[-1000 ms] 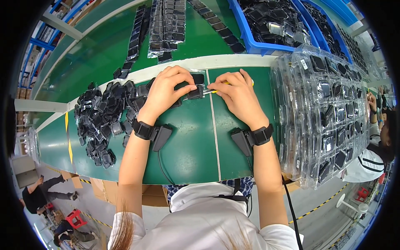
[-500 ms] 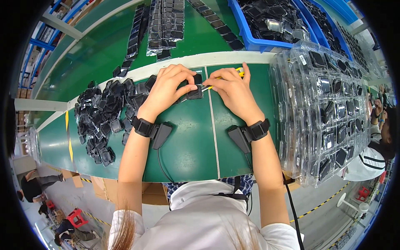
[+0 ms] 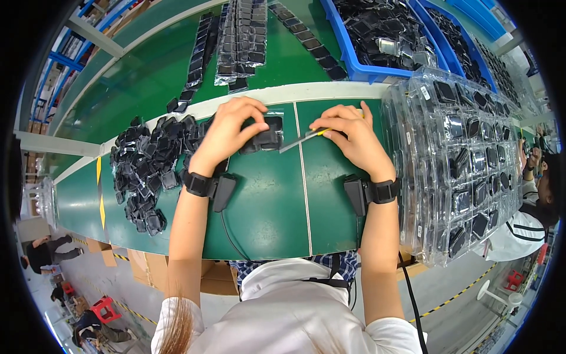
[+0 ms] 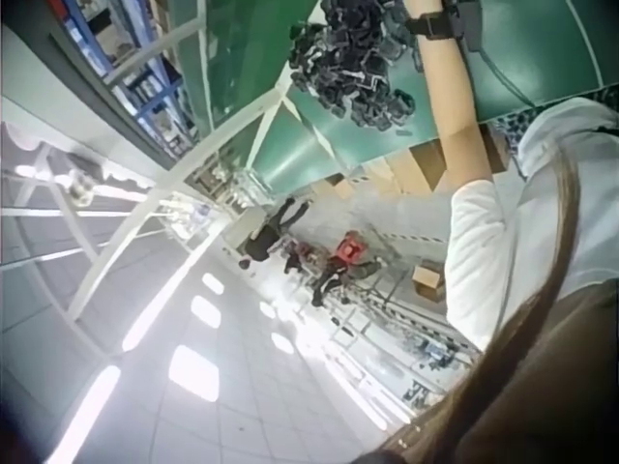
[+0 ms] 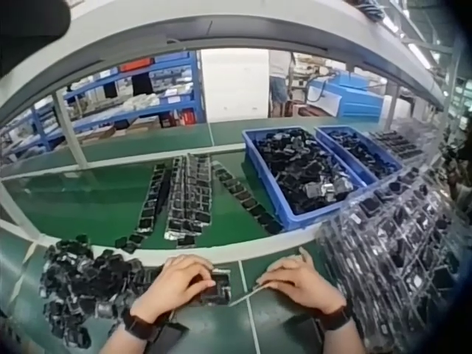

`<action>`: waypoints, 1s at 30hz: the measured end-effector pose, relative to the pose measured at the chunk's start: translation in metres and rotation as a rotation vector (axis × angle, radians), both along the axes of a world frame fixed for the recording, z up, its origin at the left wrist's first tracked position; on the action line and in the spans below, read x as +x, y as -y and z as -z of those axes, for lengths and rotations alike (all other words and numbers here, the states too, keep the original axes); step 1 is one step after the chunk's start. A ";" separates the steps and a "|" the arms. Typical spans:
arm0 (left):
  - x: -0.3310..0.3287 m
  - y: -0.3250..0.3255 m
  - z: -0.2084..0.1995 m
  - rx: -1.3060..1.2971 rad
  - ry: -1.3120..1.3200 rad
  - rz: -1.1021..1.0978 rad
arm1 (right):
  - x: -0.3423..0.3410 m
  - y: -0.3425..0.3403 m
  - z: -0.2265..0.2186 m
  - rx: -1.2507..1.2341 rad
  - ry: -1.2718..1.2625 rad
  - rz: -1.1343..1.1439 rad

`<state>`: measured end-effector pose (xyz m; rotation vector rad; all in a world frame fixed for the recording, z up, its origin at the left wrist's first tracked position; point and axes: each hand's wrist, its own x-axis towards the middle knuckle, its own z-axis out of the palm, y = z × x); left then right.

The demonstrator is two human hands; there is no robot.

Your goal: The person separates small electronic screens from a plastic strip by cutting the connecting film with a utility knife. They occasionally move piles of loose screens aside or pull the strip forward to reach the next item.

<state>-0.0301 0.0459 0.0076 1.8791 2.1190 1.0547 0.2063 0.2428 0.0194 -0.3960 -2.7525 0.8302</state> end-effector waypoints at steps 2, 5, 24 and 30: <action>-0.012 0.008 -0.008 0.023 0.016 -0.088 | -0.002 0.000 0.007 0.023 -0.058 0.050; -0.027 0.020 -0.014 -0.040 -0.038 -0.162 | -0.007 0.002 0.011 0.124 -0.163 0.129; 0.010 -0.001 -0.003 -0.124 0.116 -0.007 | -0.018 0.022 0.017 0.140 -0.158 -0.023; 0.019 -0.004 0.004 -0.035 0.000 -0.101 | -0.018 0.024 0.018 0.120 -0.143 -0.031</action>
